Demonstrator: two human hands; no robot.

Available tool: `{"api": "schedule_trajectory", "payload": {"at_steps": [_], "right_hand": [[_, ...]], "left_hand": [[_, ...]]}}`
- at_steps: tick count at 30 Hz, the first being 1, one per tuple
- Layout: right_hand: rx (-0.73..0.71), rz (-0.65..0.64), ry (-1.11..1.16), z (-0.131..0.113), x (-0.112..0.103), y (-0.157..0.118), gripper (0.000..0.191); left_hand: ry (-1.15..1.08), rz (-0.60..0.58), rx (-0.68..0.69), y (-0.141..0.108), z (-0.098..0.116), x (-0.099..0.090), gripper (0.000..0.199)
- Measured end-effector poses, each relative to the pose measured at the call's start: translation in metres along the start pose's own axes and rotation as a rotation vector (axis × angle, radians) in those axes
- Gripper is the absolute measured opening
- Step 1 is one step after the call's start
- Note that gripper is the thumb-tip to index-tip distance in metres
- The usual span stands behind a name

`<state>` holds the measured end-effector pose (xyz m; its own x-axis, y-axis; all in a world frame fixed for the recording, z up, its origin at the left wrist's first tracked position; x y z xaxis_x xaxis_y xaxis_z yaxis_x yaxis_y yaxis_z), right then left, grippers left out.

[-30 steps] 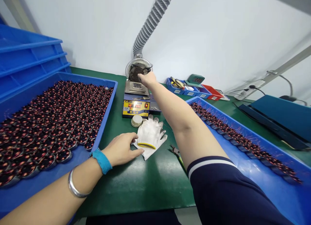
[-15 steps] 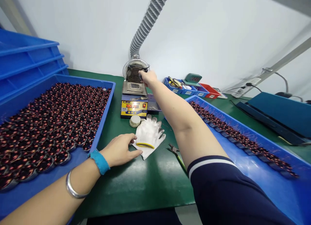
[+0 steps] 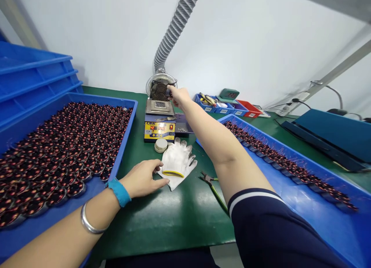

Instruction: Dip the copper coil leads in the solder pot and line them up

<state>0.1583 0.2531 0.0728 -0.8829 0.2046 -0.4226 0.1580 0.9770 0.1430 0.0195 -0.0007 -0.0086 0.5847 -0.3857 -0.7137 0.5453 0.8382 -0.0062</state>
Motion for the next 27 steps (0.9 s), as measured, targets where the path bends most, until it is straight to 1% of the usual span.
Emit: {"api": "schedule_trajectory", "payload": {"at_steps": [2, 3, 4, 6, 8, 10, 12, 14, 16, 19, 22, 27], "right_hand": [[0.180, -0.080, 0.204, -0.004, -0.011, -0.022, 0.037], [0.224, -0.136, 0.301, -0.004, -0.017, -0.037, 0.038], [0.230, -0.201, 0.386, -0.003, -0.023, -0.054, 0.038], [0.201, -0.343, 0.522, 0.005, -0.036, -0.094, 0.038], [0.170, -0.468, 0.606, 0.021, -0.048, -0.136, 0.039], [0.154, -0.557, 0.674, 0.043, -0.057, -0.175, 0.041], [0.138, -0.629, 0.710, 0.066, -0.065, -0.208, 0.045], [0.107, -0.684, 0.711, 0.086, -0.071, -0.232, 0.046], [0.083, -0.717, 0.687, 0.101, -0.076, -0.248, 0.045], [0.070, -0.747, 0.640, 0.113, -0.081, -0.260, 0.044], [0.040, -0.761, 0.605, 0.118, -0.083, -0.263, 0.043], [-0.019, -0.743, 0.529, 0.118, -0.084, -0.262, 0.045]], "left_hand": [[-0.021, 0.022, 0.004, 0.000, 0.001, -0.001, 0.042], [-0.043, 0.053, 0.004, 0.000, 0.002, -0.002, 0.041], [-0.073, 0.097, 0.006, 0.001, 0.003, -0.003, 0.040], [-0.158, 0.222, 0.006, 0.001, 0.006, -0.007, 0.035], [-0.254, 0.356, -0.004, 0.001, 0.007, -0.011, 0.031], [-0.354, 0.458, -0.018, 0.001, 0.008, -0.013, 0.030], [-0.450, 0.505, -0.029, 0.002, 0.007, -0.013, 0.029], [-0.516, 0.516, -0.040, 0.002, 0.006, -0.013, 0.029], [-0.523, 0.511, -0.052, 0.002, 0.005, -0.012, 0.028], [-0.472, 0.498, -0.058, 0.001, 0.004, -0.012, 0.027], [-0.421, 0.452, -0.070, 0.000, 0.004, -0.012, 0.028], [-0.342, 0.353, -0.056, -0.002, 0.005, -0.012, 0.028]]}}
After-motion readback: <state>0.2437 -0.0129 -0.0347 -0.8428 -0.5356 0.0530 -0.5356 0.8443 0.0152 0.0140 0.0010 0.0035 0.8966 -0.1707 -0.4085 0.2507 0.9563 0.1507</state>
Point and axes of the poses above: each hand's wrist, its own y-axis towards the middle knuckle, its own x-axis out of the palm, z = x × y, the point moved 2 cm from there along y, towards the middle knuckle, and after that the axes turned 7 degrees about x, right-handed, at the moved point
